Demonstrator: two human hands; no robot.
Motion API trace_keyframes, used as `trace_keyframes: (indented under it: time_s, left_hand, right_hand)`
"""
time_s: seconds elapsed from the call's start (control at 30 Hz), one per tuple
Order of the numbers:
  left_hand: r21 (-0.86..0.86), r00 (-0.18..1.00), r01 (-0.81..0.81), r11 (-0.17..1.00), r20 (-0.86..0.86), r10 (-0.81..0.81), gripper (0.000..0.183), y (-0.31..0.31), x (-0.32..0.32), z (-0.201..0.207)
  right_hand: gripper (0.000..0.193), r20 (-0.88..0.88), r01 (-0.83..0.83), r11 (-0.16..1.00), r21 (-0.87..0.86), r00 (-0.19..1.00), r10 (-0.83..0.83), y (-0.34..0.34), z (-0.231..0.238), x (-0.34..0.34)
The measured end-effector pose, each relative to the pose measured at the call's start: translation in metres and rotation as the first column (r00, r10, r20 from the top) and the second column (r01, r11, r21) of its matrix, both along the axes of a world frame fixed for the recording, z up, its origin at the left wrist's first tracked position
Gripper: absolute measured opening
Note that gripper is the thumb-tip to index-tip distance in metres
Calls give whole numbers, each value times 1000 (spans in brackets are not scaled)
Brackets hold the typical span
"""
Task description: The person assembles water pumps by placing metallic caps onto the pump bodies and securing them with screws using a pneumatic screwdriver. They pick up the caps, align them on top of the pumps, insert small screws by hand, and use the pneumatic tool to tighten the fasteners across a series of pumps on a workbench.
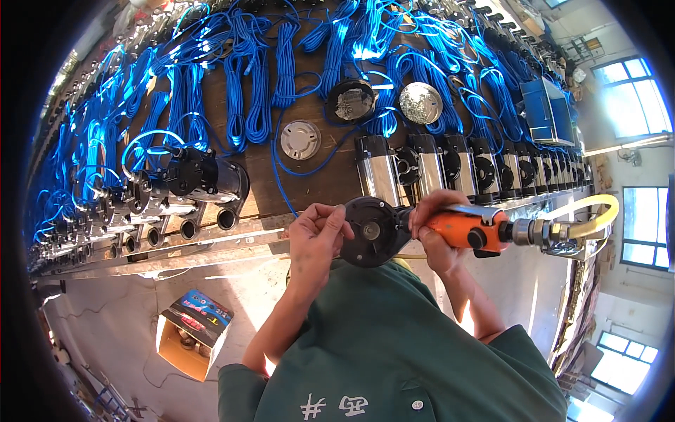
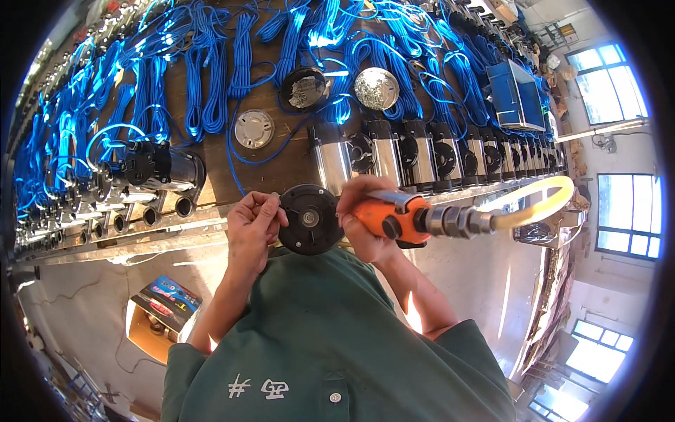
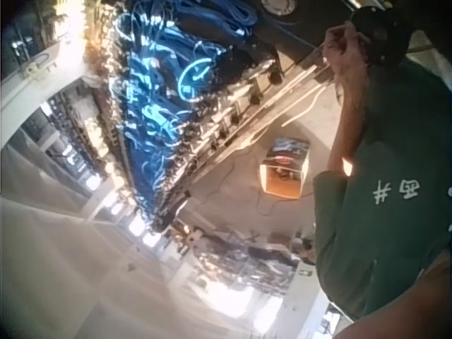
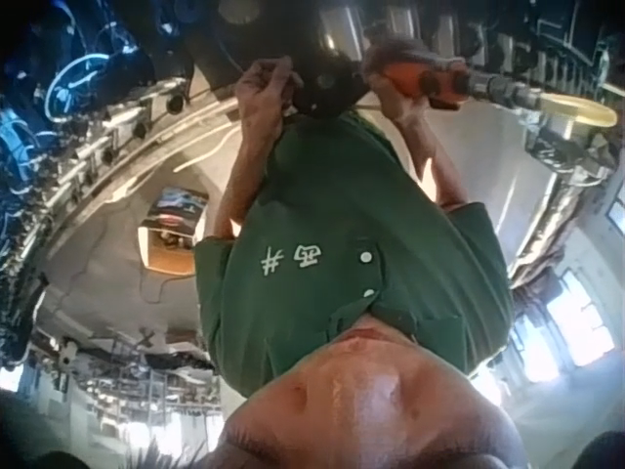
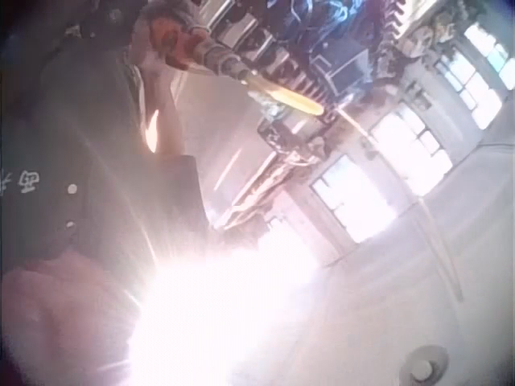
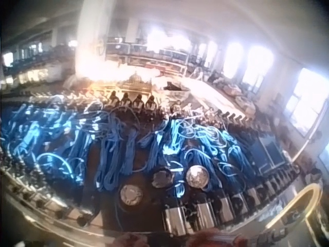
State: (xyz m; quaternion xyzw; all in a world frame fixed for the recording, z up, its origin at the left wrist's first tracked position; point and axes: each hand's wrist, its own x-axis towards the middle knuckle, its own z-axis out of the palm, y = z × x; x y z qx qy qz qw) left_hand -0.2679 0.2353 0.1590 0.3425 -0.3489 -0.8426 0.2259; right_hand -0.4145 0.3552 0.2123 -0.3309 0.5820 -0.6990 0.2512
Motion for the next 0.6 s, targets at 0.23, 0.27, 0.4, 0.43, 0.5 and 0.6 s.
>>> trace_keyframes:
  time_s: [0.23, 0.27, 0.4, 0.43, 0.5, 0.6]
  left_hand:
    - [196, 996, 67, 978, -75, -53, 12, -8, 0, 9]
    - [243, 993, 91, 966, -95, -69, 11, -9, 0, 11]
    - [353, 969, 195, 915, -215, -123, 12, -10, -1, 13]
    - [388, 961, 210, 897, -249, -117, 13, -10, -1, 14]
    - [398, 956, 229, 888, -265, -128, 16, -10, -2, 16]
    - [409, 947, 247, 879, -295, -129, 17, -9, -4, 16]
  right_hand:
    - [44, 89, 19, 936, -351, 996, 13, -19, 29, 6]
    - [43, 80, 6, 922, -387, 996, 27, -23, 30, 7]
    - [43, 159, -14, 875, -484, 982, 103, -39, 38, 9]
    - [43, 181, -15, 868, -497, 976, 120, -41, 38, 10]
    - [42, 181, -5, 864, -504, 977, 111, -44, 39, 11]
    - [42, 162, 11, 864, -504, 983, 82, -45, 38, 11]
